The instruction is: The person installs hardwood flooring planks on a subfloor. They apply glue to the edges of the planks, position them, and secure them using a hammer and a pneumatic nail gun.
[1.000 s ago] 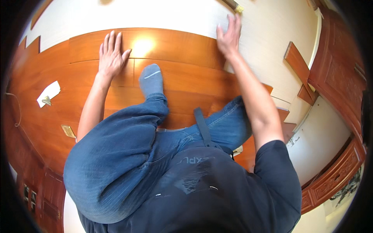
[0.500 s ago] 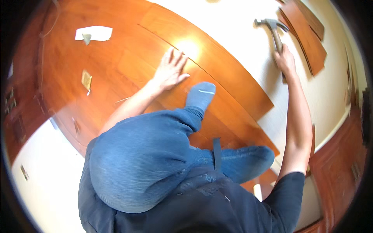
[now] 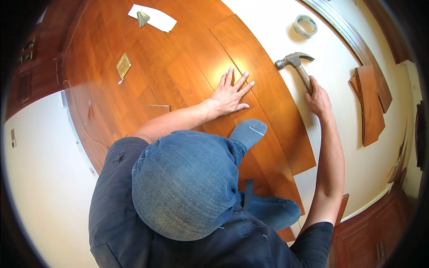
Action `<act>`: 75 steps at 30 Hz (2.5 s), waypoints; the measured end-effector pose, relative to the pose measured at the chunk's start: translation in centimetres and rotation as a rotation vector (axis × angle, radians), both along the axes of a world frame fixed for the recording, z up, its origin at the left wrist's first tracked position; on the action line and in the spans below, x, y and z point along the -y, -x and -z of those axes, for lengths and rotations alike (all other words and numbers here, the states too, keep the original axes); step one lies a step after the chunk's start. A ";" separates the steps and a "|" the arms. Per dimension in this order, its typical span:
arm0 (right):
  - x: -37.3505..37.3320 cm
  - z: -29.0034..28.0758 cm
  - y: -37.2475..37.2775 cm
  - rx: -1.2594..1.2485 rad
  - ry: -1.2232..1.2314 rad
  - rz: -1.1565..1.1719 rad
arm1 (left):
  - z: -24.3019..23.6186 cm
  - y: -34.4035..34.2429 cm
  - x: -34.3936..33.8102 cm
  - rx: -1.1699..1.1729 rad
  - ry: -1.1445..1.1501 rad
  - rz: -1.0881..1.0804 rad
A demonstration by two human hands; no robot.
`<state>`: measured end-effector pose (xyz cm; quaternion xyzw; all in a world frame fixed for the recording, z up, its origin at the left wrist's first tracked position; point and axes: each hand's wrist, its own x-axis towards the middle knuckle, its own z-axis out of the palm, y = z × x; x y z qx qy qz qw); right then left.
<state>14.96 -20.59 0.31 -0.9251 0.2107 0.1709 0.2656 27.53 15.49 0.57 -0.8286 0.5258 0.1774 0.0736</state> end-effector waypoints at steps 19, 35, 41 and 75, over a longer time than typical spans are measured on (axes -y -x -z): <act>-0.8 -0.9 -1.8 0.054 0.010 -0.042 | 0.1 0.5 -1.1 -0.055 -0.022 -0.043; 0.3 -0.4 -1.9 0.031 0.049 -0.012 | 0.0 1.0 -1.7 -0.050 -0.035 -0.024; -0.1 0.6 -3.2 0.038 0.058 0.112 | -0.7 1.0 -1.0 -0.077 -0.017 -0.008; 6.2 -2.2 24.1 -0.377 0.187 0.361 | 2.9 -31.9 7.1 0.251 0.205 0.221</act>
